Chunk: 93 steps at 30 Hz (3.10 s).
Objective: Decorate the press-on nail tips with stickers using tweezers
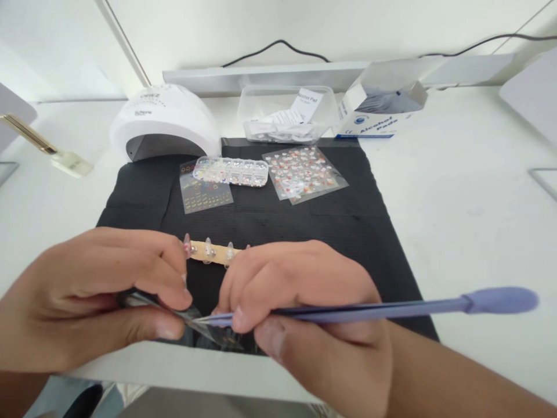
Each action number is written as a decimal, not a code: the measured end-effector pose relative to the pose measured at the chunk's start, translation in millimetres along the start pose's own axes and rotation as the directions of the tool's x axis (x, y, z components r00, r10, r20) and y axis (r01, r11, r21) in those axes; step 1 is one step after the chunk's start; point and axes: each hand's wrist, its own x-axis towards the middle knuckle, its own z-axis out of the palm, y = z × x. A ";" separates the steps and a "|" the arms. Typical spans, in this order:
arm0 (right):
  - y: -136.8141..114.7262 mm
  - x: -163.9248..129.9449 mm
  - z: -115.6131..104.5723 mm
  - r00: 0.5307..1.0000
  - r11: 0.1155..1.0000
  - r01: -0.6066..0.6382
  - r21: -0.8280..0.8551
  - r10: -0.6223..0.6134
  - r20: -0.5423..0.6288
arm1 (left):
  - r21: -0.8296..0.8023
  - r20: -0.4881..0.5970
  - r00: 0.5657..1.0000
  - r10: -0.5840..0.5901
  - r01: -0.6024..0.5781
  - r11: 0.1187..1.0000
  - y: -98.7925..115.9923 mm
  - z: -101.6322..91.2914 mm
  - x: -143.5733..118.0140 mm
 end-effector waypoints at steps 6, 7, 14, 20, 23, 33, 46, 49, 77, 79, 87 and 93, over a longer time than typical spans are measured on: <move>-1.9 5.6 0.6 1.000 1.000 0.010 -0.022 -0.010 0.019 | 0.003 0.008 1.000 -0.011 0.011 1.000 -1.2 1.5 0.4; -1.8 5.5 0.8 1.000 1.000 0.007 -0.024 -0.007 0.014 | -0.001 0.008 1.000 -0.018 0.018 1.000 -1.2 1.6 0.9; -2.1 6.9 2.3 0.997 0.995 0.074 -0.069 -0.073 0.030 | -0.034 0.002 0.997 -0.081 0.081 0.996 0.5 0.5 0.6; -8.0 14.1 11.1 0.988 0.971 0.151 -0.184 -0.141 0.071 | -0.033 0.010 0.995 -0.098 0.099 0.995 -1.0 -0.1 -0.4; -8.7 14.9 12.1 0.988 0.974 0.151 -0.170 -0.145 0.046 | -0.039 0.019 0.991 -0.130 0.130 0.991 -0.2 0.0 0.1; 1.1 -1.4 0.2 0.987 0.985 0.142 -0.099 -0.149 -0.067 | -0.055 -0.271 0.932 -0.240 0.234 0.971 -10.0 -9.3 -3.2; -5.4 -1.6 -1.0 0.910 0.855 0.299 -0.424 -0.390 -0.143 | 0.090 -0.647 0.673 -0.358 0.533 0.841 -57.8 -25.1 11.3; 0.4 -7.0 -8.5 0.915 0.853 0.219 -0.473 -0.348 -0.204 | 0.185 -0.671 0.654 -0.351 0.606 0.774 -57.2 -29.6 8.9; 27.3 -6.8 -23.8 0.982 0.873 -0.042 -0.487 -0.054 -0.182 | 0.556 -0.057 0.994 -0.091 0.107 0.824 -38.3 31.2 5.2; 27.3 -7.5 -24.2 0.983 0.870 -0.056 -0.489 -0.037 -0.179 | 0.553 -0.053 0.994 -0.099 0.112 0.826 -39.5 32.6 6.2; 25.1 -4.5 -23.3 0.981 0.839 -0.065 -0.540 -0.044 -0.187 | 0.539 -0.070 0.990 -0.120 0.139 0.831 -42.5 34.3 9.2; 22.8 -2.5 -21.8 0.982 0.829 -0.089 -0.551 -0.020 -0.189 | 0.535 -0.084 0.989 -0.119 0.146 0.832 -42.7 34.9 9.4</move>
